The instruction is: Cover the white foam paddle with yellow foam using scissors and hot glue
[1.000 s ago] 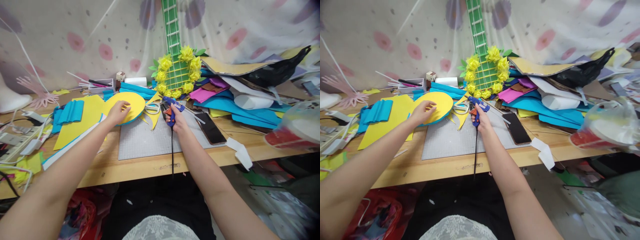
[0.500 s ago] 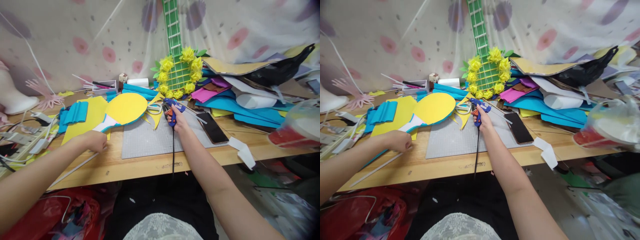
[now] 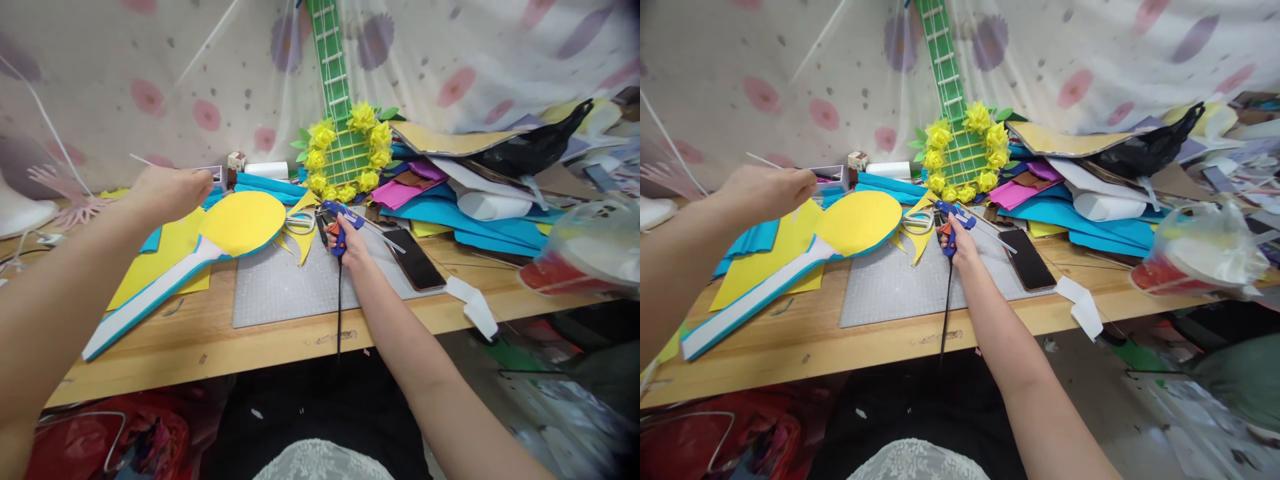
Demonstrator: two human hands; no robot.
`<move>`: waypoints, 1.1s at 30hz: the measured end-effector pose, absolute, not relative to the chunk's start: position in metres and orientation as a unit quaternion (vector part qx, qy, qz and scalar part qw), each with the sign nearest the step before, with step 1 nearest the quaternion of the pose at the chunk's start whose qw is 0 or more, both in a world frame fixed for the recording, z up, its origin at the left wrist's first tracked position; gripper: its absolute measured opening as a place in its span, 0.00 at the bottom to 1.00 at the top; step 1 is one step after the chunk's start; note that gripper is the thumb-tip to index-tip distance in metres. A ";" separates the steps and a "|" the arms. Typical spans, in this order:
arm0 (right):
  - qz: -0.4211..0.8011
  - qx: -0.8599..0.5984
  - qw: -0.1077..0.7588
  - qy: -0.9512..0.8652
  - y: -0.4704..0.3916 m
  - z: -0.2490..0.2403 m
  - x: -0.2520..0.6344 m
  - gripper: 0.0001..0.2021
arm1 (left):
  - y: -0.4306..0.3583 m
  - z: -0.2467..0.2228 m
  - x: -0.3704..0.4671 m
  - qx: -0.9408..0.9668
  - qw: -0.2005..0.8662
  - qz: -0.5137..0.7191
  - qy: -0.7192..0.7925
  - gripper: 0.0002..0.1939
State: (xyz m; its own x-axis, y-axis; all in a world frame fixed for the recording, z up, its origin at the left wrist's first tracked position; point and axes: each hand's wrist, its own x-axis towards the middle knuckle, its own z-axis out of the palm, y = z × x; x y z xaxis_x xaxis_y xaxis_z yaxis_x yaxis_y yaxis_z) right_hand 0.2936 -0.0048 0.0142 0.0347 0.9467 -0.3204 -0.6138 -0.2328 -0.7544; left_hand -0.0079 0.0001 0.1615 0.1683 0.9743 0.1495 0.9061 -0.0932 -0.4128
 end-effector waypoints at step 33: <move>0.672 -0.420 0.577 -0.197 -0.003 0.011 0.292 0.16 | 0.002 0.022 0.051 -0.739 0.015 -0.088 -0.668 0.40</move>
